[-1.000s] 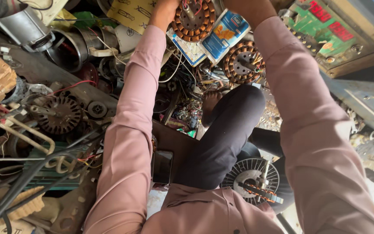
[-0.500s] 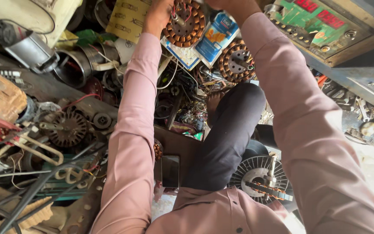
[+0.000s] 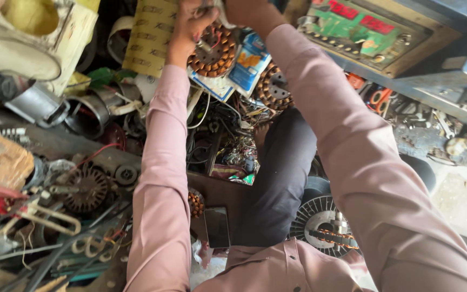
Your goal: The person removes a motor rotor from a blue press machine and places it on their lap. They then use orange-handled scissors to cut and trim white tape wrapped around the rotor's shaft.
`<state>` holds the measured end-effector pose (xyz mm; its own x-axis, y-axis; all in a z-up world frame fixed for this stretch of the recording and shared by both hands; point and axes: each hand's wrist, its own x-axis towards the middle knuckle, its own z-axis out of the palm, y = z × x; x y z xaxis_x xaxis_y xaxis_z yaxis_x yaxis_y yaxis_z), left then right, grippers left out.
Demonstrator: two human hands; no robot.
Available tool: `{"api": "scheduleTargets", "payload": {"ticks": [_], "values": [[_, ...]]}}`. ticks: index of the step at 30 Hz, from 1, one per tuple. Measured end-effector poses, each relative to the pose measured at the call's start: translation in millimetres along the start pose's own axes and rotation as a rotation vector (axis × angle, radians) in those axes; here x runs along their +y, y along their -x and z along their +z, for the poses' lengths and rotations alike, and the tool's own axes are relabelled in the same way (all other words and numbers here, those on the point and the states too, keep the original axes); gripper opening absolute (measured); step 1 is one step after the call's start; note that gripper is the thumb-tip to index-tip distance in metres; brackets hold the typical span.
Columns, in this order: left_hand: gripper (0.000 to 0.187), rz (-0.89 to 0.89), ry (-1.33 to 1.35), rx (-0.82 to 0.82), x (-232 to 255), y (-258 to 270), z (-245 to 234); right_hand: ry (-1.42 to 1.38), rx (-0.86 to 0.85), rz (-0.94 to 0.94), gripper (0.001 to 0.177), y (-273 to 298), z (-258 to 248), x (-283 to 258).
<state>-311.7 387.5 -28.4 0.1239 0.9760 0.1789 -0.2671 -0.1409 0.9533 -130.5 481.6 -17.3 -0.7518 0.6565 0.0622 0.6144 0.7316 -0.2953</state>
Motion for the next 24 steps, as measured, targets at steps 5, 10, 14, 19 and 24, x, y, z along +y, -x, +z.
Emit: {"api": "scheduleTargets", "payload": {"ticks": [5,10,14,19,24], "values": [[0.013,0.064,-0.032,-0.009,3.0,-3.1,4.7,0.127,-0.018,0.122,0.026,3.8,-21.9,-20.5],[0.012,0.137,-0.019,-0.009,-1.6,1.9,0.1,-0.026,-0.070,0.214,0.025,8.7,-30.6,-30.0],[0.009,0.005,-0.050,0.097,-11.7,1.0,-5.0,-0.112,0.018,0.234,0.024,11.3,-16.4,-24.6],[0.028,0.271,-0.769,0.258,2.0,6.4,-3.1,-0.039,0.031,0.155,0.022,12.0,-4.6,-15.2],[0.028,0.071,-0.663,0.391,3.2,33.9,2.8,-0.126,0.039,0.147,0.024,11.6,7.3,-17.3]]}}
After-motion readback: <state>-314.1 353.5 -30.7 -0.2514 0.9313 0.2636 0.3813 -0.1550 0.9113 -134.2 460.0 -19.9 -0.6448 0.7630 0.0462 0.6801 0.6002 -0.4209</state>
